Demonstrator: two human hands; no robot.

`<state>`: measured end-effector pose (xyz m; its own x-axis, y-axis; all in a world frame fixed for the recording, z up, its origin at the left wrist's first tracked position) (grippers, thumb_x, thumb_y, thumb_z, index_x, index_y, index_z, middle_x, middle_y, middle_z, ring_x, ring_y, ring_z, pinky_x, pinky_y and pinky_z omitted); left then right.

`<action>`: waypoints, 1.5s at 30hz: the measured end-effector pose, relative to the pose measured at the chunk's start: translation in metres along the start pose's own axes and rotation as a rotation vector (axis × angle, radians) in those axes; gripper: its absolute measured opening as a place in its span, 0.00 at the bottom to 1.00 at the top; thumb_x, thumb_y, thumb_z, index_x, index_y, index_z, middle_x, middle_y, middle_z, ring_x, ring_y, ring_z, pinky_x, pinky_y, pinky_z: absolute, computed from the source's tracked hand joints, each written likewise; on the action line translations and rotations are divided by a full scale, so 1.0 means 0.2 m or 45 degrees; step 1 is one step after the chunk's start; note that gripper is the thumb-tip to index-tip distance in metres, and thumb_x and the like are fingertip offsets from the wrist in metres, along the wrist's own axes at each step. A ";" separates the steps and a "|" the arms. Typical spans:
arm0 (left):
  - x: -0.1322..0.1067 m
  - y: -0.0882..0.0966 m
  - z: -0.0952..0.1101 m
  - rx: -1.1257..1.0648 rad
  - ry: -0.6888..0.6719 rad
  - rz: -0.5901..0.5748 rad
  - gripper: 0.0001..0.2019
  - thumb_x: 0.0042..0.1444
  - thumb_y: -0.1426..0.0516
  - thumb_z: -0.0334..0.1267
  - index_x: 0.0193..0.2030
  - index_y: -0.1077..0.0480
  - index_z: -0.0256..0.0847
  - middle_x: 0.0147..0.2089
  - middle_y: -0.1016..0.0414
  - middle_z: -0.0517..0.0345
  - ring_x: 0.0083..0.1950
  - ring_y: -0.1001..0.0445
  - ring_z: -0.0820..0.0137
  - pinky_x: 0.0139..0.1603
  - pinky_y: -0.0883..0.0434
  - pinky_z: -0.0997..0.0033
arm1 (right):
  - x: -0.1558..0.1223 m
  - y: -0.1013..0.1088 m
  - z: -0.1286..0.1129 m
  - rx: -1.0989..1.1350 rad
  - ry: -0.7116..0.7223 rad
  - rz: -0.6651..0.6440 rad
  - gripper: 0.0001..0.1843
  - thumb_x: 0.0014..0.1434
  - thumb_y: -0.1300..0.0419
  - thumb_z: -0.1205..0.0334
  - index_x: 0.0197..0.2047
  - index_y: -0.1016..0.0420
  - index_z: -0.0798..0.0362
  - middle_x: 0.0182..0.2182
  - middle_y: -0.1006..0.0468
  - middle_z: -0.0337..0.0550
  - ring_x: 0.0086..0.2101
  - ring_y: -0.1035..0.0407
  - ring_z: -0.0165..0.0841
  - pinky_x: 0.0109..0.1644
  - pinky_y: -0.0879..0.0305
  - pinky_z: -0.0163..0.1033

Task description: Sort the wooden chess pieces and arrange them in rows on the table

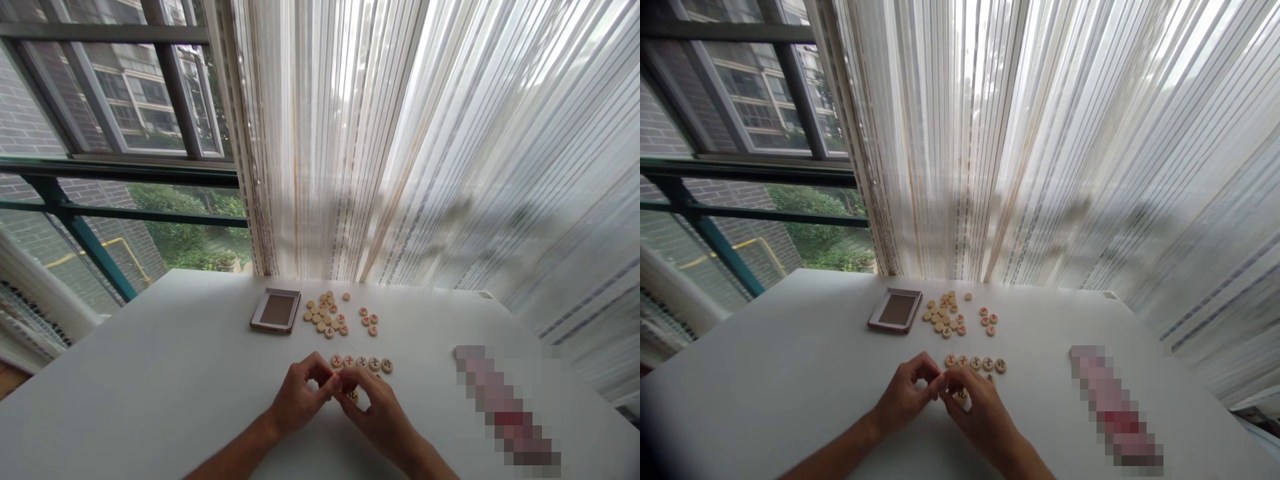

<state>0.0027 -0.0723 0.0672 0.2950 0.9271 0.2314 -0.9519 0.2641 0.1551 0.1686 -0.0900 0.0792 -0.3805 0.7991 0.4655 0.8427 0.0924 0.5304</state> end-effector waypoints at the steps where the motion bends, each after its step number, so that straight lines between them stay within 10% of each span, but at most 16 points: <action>1: 0.00 0.00 0.00 0.003 0.004 -0.004 0.11 0.58 0.39 0.43 0.34 0.30 0.36 0.30 0.21 0.54 0.30 0.24 0.70 0.33 0.29 0.74 | 0.00 0.00 0.01 0.004 -0.009 -0.001 0.10 0.61 0.40 0.68 0.46 0.29 0.48 0.35 0.22 0.39 0.34 0.27 0.32 0.41 0.32 0.35; 24: 0.00 -0.01 0.04 0.086 -0.118 -0.098 0.13 0.61 0.42 0.37 0.51 0.32 0.39 0.39 0.21 0.53 0.37 0.23 0.69 0.42 0.25 0.71 | 0.03 0.06 0.01 0.060 -0.083 0.052 0.09 0.61 0.40 0.66 0.46 0.28 0.49 0.36 0.22 0.41 0.35 0.27 0.32 0.41 0.30 0.36; 45: -0.03 -0.03 0.04 0.316 -0.286 -0.137 0.13 0.52 0.40 0.30 0.46 0.27 0.40 0.34 0.22 0.57 0.33 0.24 0.70 0.40 0.26 0.74 | 0.01 0.03 0.04 0.242 -0.343 0.040 0.11 0.60 0.37 0.54 0.32 0.26 0.53 0.25 0.19 0.40 0.26 0.25 0.31 0.29 0.31 0.32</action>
<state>0.0078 -0.0819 0.0728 0.4299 0.8082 0.4024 -0.8732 0.2590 0.4128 0.1769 -0.0823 0.0778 -0.2601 0.9294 0.2620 0.9181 0.1540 0.3653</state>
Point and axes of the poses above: each hand's wrist, its own x-axis towards the middle knuckle, its own y-axis out of the back of the hand, z = x × y, the point moved 3 cm from there along x, towards the middle knuckle
